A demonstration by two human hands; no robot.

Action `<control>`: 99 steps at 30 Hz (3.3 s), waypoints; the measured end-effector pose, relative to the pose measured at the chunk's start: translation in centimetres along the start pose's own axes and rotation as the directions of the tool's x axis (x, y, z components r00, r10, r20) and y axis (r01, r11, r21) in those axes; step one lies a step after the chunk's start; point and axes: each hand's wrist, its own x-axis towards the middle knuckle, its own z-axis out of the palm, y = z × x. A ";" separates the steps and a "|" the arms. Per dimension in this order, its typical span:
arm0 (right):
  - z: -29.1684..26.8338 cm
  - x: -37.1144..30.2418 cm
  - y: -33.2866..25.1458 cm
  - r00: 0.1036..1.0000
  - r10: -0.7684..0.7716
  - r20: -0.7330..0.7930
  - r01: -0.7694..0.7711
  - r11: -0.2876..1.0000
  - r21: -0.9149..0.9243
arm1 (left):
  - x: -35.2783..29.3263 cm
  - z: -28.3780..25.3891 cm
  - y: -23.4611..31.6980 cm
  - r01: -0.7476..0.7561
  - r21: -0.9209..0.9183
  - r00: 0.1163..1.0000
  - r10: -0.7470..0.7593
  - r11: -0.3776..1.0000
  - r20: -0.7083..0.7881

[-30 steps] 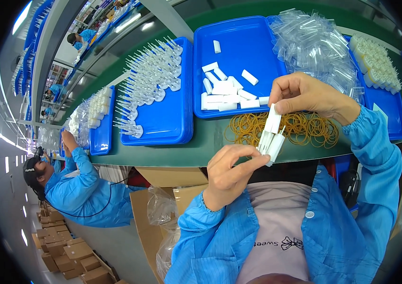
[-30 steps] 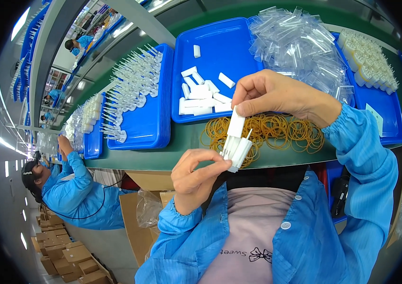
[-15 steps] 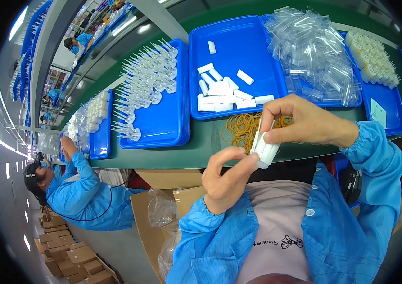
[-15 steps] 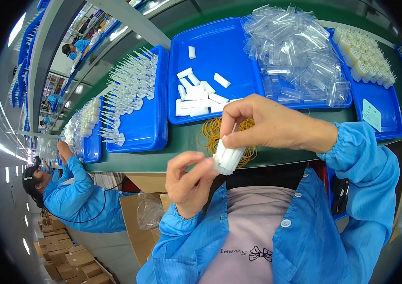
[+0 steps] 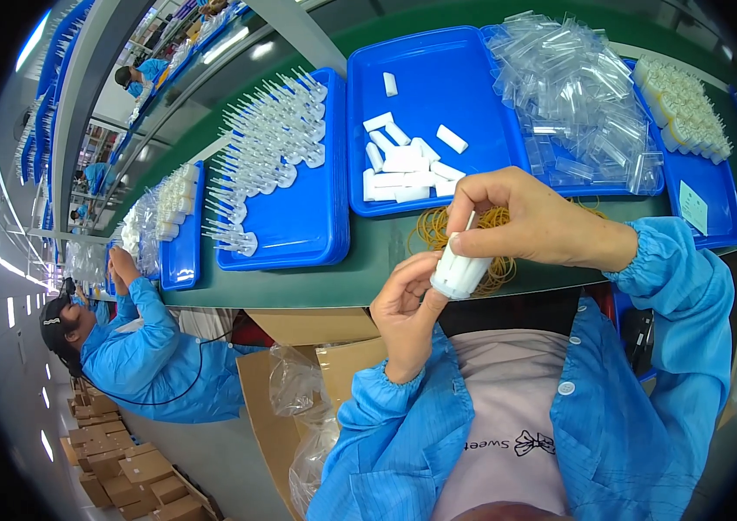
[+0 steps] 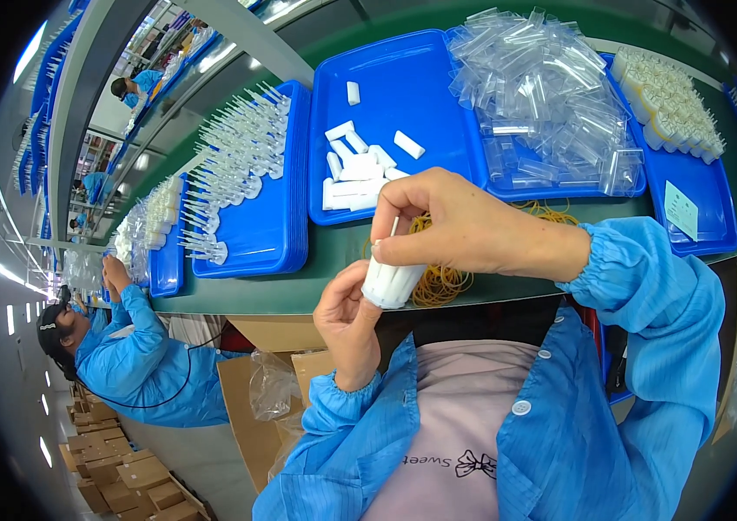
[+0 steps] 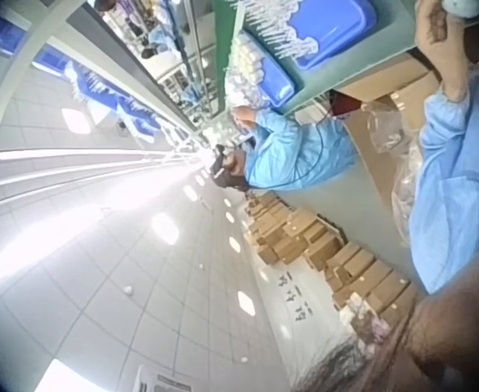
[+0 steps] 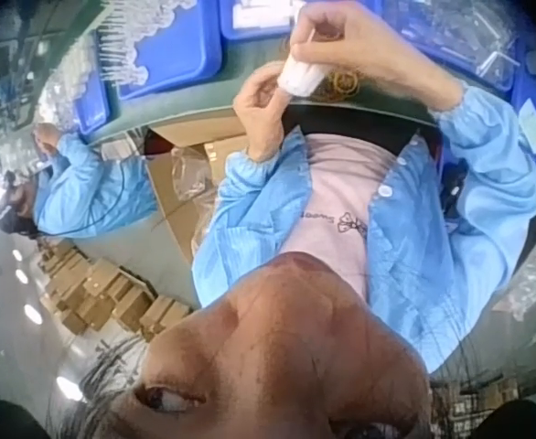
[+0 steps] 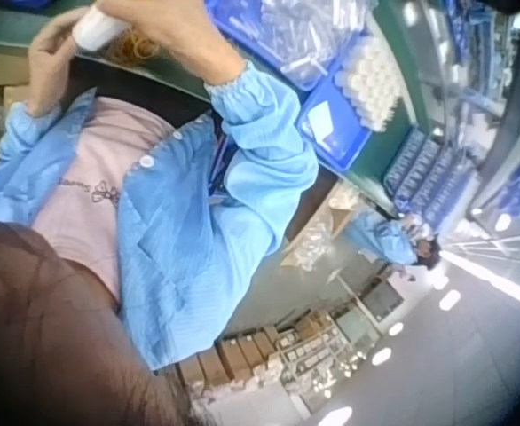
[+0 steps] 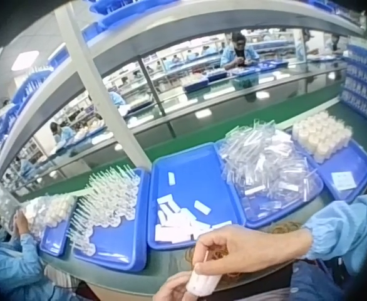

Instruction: The person assembles component bundles by placing white sleeves onto the prongs of a plastic base, sliding clear tubes over the sleeves, and securing the assembled bundle with a rubber band by hand.

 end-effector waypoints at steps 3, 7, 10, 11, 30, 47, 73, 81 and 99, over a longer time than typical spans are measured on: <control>-0.1 0.9 -0.2 1.000 0.002 0.017 -0.002 1.000 0.030 | -0.1 -0.4 -0.1 0.027 -0.086 0.999 -0.030 0.996 -0.031; -2.7 4.7 1.6 0.993 -0.116 0.032 0.117 0.993 -0.012 | 0.7 -0.9 0.0 -0.008 -0.058 0.994 0.001 0.998 -0.107; -5.6 7.2 3.4 0.952 -0.275 -0.136 0.174 0.850 -0.497 | 1.3 -1.0 0.2 -0.089 0.034 0.986 0.093 0.995 -0.142; -6.3 7.8 4.2 0.958 -0.223 -0.181 0.054 0.759 -0.649 | 1.4 -1.1 0.3 -0.088 0.034 0.987 0.092 0.996 -0.132; -6.7 6.4 2.5 0.985 -0.081 -0.151 -0.002 0.877 -0.480 | 1.7 -2.2 1.0 -0.286 0.497 0.946 0.323 0.819 0.012; -5.8 2.3 0.2 0.993 0.051 0.104 -0.046 0.998 -0.047 | 1.5 0.7 3.1 -0.486 0.638 0.868 0.418 0.597 0.270; -0.8 -2.3 1.4 1.000 -0.008 -0.002 0.008 0.992 -0.122 | 0.5 1.1 2.7 -0.590 0.591 0.801 0.489 0.551 0.344; 1.0 -3.9 1.1 0.973 -0.228 0.016 0.201 0.817 -0.540 | 1.4 2.1 2.2 -0.149 0.456 0.916 -0.051 0.877 0.398; -8.0 -4.4 6.6 0.942 -0.235 -0.239 -0.263 -0.080 -0.961 | 1.7 1.7 0.9 0.434 -0.283 0.887 -0.351 0.855 0.299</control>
